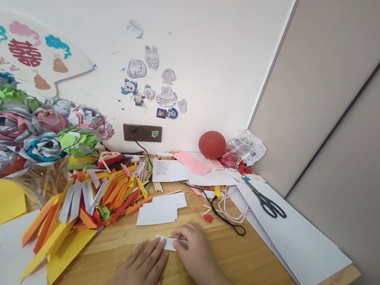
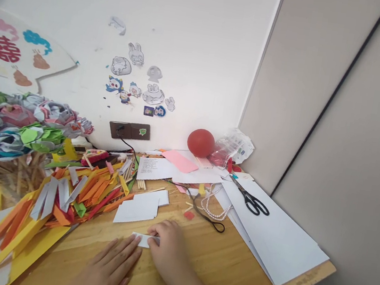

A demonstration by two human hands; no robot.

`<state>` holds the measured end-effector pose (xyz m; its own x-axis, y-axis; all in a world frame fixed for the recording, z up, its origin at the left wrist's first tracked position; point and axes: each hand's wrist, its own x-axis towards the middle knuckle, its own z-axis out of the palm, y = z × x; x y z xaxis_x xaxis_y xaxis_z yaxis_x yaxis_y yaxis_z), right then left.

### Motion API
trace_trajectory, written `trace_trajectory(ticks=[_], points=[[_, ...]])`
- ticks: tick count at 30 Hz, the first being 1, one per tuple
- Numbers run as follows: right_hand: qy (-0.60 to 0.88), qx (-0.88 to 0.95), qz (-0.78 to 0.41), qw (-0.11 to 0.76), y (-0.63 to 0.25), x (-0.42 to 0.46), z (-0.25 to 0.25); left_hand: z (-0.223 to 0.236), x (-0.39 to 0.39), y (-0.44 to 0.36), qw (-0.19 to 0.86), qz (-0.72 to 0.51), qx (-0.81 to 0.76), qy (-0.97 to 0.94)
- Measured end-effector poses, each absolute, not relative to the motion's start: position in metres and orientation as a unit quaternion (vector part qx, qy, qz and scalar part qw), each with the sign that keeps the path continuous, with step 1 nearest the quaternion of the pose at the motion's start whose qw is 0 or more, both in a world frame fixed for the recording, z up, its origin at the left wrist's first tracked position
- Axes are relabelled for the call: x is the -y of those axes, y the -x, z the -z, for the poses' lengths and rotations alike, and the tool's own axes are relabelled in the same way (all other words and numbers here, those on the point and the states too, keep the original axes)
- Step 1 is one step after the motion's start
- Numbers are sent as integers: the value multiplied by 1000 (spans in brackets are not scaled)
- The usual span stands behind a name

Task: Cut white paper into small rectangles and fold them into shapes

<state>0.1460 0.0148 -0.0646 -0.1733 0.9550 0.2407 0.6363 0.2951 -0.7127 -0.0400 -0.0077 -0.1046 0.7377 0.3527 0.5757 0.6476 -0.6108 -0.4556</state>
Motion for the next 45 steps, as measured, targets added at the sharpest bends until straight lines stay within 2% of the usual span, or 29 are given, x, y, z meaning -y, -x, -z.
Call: trace_trajectory(ticks=[7, 13, 26, 35, 45], points=[[544, 733, -230, 339, -146, -15, 66, 95, 13, 37, 376, 199, 281, 860], [548, 738, -217, 330, -146, -15, 68, 88, 19, 38, 367, 159, 281, 872], [547, 740, -210, 331, -145, -15, 67, 98, 15, 37, 340, 203, 294, 870], [546, 741, -189, 342, -142, -15, 70, 91, 16, 35, 347, 174, 283, 877], [596, 736, -155, 283, -134, -18, 63, 113, 11, 39, 332, 180, 298, 877]])
